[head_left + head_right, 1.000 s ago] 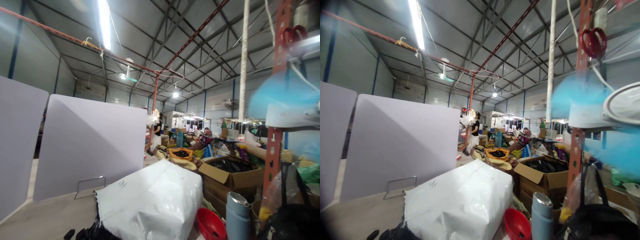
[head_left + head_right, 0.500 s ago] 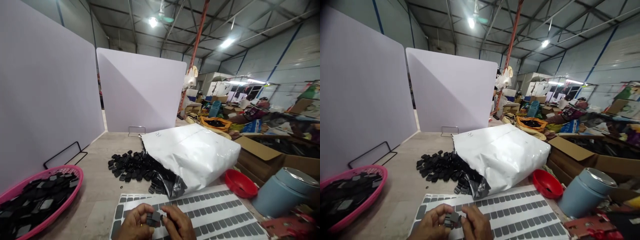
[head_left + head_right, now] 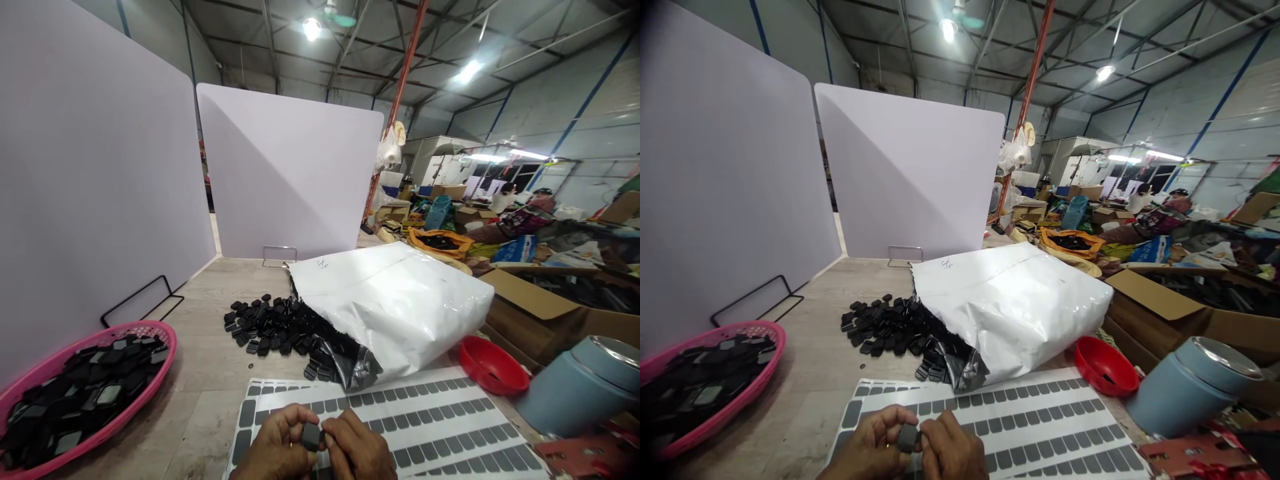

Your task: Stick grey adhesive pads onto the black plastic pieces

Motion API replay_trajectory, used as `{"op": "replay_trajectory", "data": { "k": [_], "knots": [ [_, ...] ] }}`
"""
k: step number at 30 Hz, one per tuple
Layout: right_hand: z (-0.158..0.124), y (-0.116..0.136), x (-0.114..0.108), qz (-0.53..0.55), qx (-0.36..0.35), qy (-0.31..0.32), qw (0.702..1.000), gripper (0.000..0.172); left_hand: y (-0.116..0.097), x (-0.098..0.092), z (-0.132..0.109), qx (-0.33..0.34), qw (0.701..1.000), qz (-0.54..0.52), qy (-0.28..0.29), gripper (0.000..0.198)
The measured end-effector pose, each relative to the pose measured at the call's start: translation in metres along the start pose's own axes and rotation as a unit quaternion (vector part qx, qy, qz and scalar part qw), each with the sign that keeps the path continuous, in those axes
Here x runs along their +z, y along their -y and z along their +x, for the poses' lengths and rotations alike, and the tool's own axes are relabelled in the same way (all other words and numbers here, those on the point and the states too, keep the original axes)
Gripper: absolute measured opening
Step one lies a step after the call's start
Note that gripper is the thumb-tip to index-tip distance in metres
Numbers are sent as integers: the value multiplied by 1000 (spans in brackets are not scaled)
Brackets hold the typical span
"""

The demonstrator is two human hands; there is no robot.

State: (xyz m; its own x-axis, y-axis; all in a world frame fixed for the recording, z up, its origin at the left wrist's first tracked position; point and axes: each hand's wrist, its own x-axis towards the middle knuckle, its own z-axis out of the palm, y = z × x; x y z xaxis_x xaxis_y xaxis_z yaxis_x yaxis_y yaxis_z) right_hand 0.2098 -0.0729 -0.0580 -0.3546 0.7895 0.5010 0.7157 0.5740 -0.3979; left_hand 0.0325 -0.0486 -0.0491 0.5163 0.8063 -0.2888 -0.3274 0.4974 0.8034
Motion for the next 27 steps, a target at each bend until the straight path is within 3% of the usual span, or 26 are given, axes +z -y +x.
{"op": "replay_trajectory", "data": {
  "k": [5, 10, 21, 27],
  "knots": [
    [1, 0, -1, 3, -15, 10, 1000, 22, 5, -4, 0, -10, 1000, -1, -18, 40],
    [2, -1, 0, 26, -7, 23, 999, 20, 3, -7, 1, -19, 1000, 21, 4, 38],
    [6, 6, 0, 66, -27, -12, 997, 23, -1, -6, -9, -19, 999, -47, -1, 40],
    [4, 0, 1, 71, -26, 34, 997, 22, 3, -14, -4, -24, 1000, 0, 2, 40]
  ]
}}
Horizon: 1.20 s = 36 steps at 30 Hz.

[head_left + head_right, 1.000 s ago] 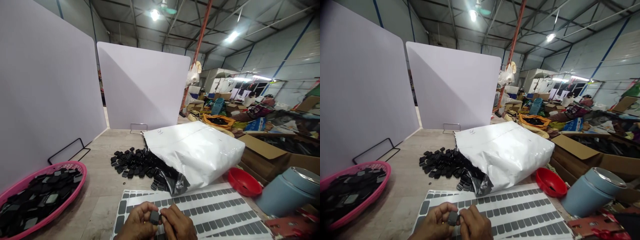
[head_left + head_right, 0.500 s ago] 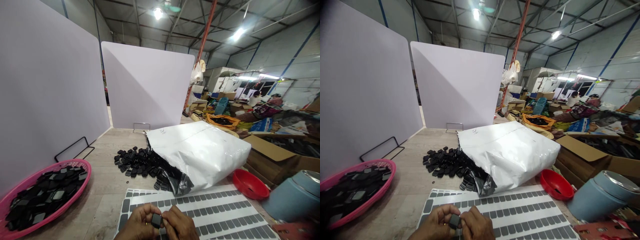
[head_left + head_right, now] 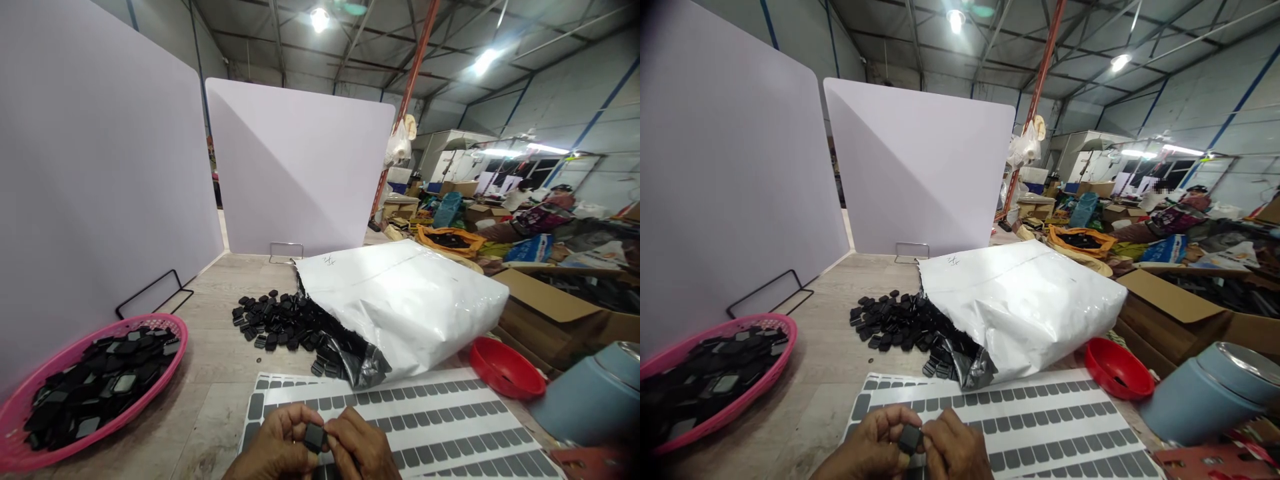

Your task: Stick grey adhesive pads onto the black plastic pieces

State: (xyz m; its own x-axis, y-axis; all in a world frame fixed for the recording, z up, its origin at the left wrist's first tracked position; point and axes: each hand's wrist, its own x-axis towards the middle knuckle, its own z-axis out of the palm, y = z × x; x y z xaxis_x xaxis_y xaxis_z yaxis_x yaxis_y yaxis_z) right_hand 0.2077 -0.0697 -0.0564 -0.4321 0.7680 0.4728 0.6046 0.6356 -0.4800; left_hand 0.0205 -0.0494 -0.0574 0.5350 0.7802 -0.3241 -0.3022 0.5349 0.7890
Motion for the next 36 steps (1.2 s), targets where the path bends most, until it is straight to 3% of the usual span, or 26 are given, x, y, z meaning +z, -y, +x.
{"op": "replay_trajectory", "data": {
  "k": [6, 12, 19, 23, 29, 33, 36],
  "knots": [
    [5, 2, -7, -43, -14, 41, 998, 19, -6, 1, 0, 0, 997, 72, -14, 38],
    [6, 5, -3, -75, -11, 23, 997, 22, -6, 4, -2, 21, 996, 77, -29, 33],
    [12, 8, 1, -99, -37, -42, 993, 43, -3, 6, 1, 17, 998, 1, -54, 26],
    [17, 14, -4, -105, -33, -39, 993, 49, -5, 9, -1, -3, 996, -48, -72, 31],
    [20, 16, -8, -100, -25, -33, 994, 41, -8, 12, -2, 17, 996, -61, -62, 44],
    [16, 8, 1, -84, -20, -56, 995, 34, -6, 10, 2, 42, 998, -31, -38, 46],
    [12, 4, 8, -87, -9, -33, 996, 26, -1, 6, 6, 44, 998, 4, -51, 44]
  ]
}}
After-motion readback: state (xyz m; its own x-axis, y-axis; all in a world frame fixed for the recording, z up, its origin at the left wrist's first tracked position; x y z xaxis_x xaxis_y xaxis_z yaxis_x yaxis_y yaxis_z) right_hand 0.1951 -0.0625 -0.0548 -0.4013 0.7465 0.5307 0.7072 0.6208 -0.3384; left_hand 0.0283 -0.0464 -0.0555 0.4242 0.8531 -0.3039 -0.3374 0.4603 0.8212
